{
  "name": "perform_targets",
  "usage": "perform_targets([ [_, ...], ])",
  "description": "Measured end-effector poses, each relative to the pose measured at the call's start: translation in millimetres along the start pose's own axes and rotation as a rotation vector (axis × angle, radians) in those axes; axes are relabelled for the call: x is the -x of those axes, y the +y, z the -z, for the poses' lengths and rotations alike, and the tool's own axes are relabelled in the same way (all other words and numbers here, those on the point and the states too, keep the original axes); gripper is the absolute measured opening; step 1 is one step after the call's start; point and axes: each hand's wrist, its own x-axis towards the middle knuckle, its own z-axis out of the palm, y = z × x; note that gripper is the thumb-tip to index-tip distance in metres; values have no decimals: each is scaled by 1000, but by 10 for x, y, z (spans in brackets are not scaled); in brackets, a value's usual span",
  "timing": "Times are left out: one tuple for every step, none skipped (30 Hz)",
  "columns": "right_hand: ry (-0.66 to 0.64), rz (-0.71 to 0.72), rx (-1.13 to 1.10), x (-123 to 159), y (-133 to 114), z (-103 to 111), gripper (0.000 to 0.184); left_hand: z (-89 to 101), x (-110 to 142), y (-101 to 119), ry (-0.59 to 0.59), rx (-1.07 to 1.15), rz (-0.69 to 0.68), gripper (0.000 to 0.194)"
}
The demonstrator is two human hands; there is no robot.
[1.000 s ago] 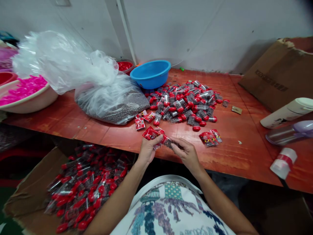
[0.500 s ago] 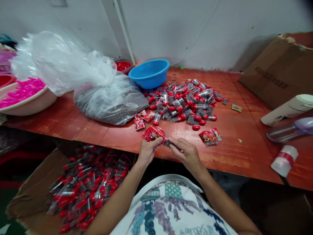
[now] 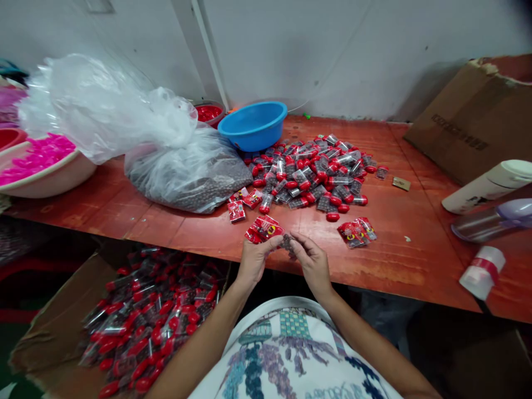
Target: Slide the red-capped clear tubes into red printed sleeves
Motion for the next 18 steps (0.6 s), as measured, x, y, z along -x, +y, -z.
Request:
perform_targets([
  [1,-17,-27,-2,24,-14,32,-3,4,-6,-6,-19,3,21],
  [3,-12,-33,-3,45,-24,31,-4,6,-11,-10,-33,10,21],
  [6,6,-23,-3,63,-28,30,-3,4,-15,-13,-41,19,22],
  [9,26,-4,-2,75,-26,28,2,-2,-17,-16,-39,30,22],
  [10,43,18,-3,81,-21,26,8,-12,-17,-16,-28,40,23],
  [8,53,34,-6,82,-14,26,16,-23,-14,-11,-8,47,25],
  [4,58,46,-12,76,-5,25,24,-35,-8,-3,14,50,26],
  [-4,59,55,-21,66,1,25,31,-46,-1,9,34,46,27],
  [-10,56,59,-33,52,4,25,34,-52,6,18,47,37,27],
  [-16,46,52,-47,37,4,25,35,-52,12,16,48,32,26],
  [-19,27,30,-63,21,0,25,31,-48,16,4,40,30,26],
  [-20,-2,-7,-79,8,-6,26,26,-38,17,-16,26,31,25],
  [-18,-35,-54,-94,-2,-10,29,20,-26,15,-37,13,37,25],
  [-16,-70,-101,-108,-7,-12,33,15,-13,11,-55,5,50,25],
  [-18,-99,-135,-120,-6,-8,37,12,-2,5,-67,3,68,25],
  [-27,-117,-149,-130,0,2,40,13,6,-2,-69,6,87,25],
  [-42,-121,-143,-138,12,17,40,17,10,-10,-65,10,104,24],
  [-60,-117,-124,-146,28,35,38,21,11,-20,-63,10,120,24],
])
